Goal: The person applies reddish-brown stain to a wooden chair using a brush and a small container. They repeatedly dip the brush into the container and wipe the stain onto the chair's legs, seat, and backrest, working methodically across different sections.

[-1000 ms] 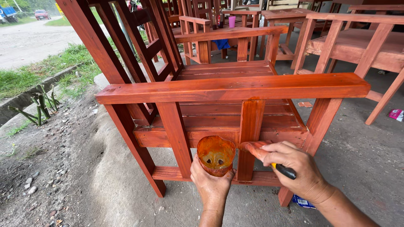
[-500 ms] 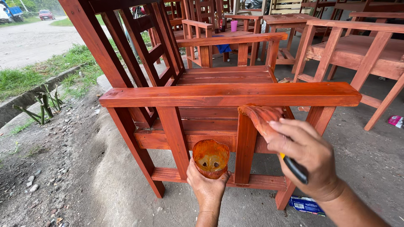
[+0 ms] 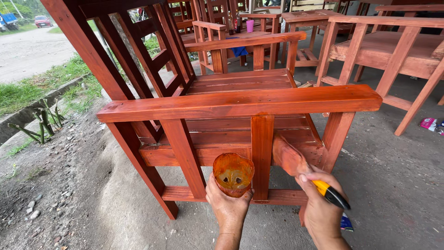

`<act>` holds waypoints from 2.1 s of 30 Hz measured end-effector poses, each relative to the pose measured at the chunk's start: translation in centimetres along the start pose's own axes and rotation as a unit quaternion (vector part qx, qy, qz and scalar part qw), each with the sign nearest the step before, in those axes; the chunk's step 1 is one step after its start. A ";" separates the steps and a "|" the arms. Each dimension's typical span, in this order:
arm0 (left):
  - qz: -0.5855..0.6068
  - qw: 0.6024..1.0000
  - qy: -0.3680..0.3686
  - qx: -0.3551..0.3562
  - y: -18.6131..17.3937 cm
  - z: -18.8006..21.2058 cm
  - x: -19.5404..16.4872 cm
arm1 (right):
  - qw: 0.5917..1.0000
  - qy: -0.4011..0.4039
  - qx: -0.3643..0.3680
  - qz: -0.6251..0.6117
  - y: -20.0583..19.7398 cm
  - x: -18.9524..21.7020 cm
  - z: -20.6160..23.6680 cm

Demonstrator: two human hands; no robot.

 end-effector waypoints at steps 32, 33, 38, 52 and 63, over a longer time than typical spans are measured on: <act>-0.015 0.997 0.070 0.017 1.7 1.6 -0.8 | 0.960 0.241 -0.002 -0.143 -9.4 -14.2 5.5; -0.016 0.997 0.070 0.019 1.7 1.6 -0.8 | 0.957 0.261 -0.006 -0.130 -9.7 -14.6 5.8; -0.013 0.998 0.053 0.022 1.5 1.5 -0.6 | 0.966 0.255 0.013 -0.027 -7.6 -11.1 3.7; 0.009 0.998 0.064 0.002 1.0 1.1 -0.7 | 0.977 0.093 0.061 -0.183 -2.4 -2.3 -4.2; 0.001 0.997 0.078 0.016 1.4 0.7 -0.5 | 0.952 0.248 0.001 -0.180 -10.9 -15.4 4.1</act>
Point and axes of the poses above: each hand's wrist, its own z-axis away from the middle knuckle, its own y-axis out of the palm, x = y × z, the point moved 6 cm from there along -z, towards the middle knuckle, and after that the axes turned 8 degrees about x, right-handed, at the moved point
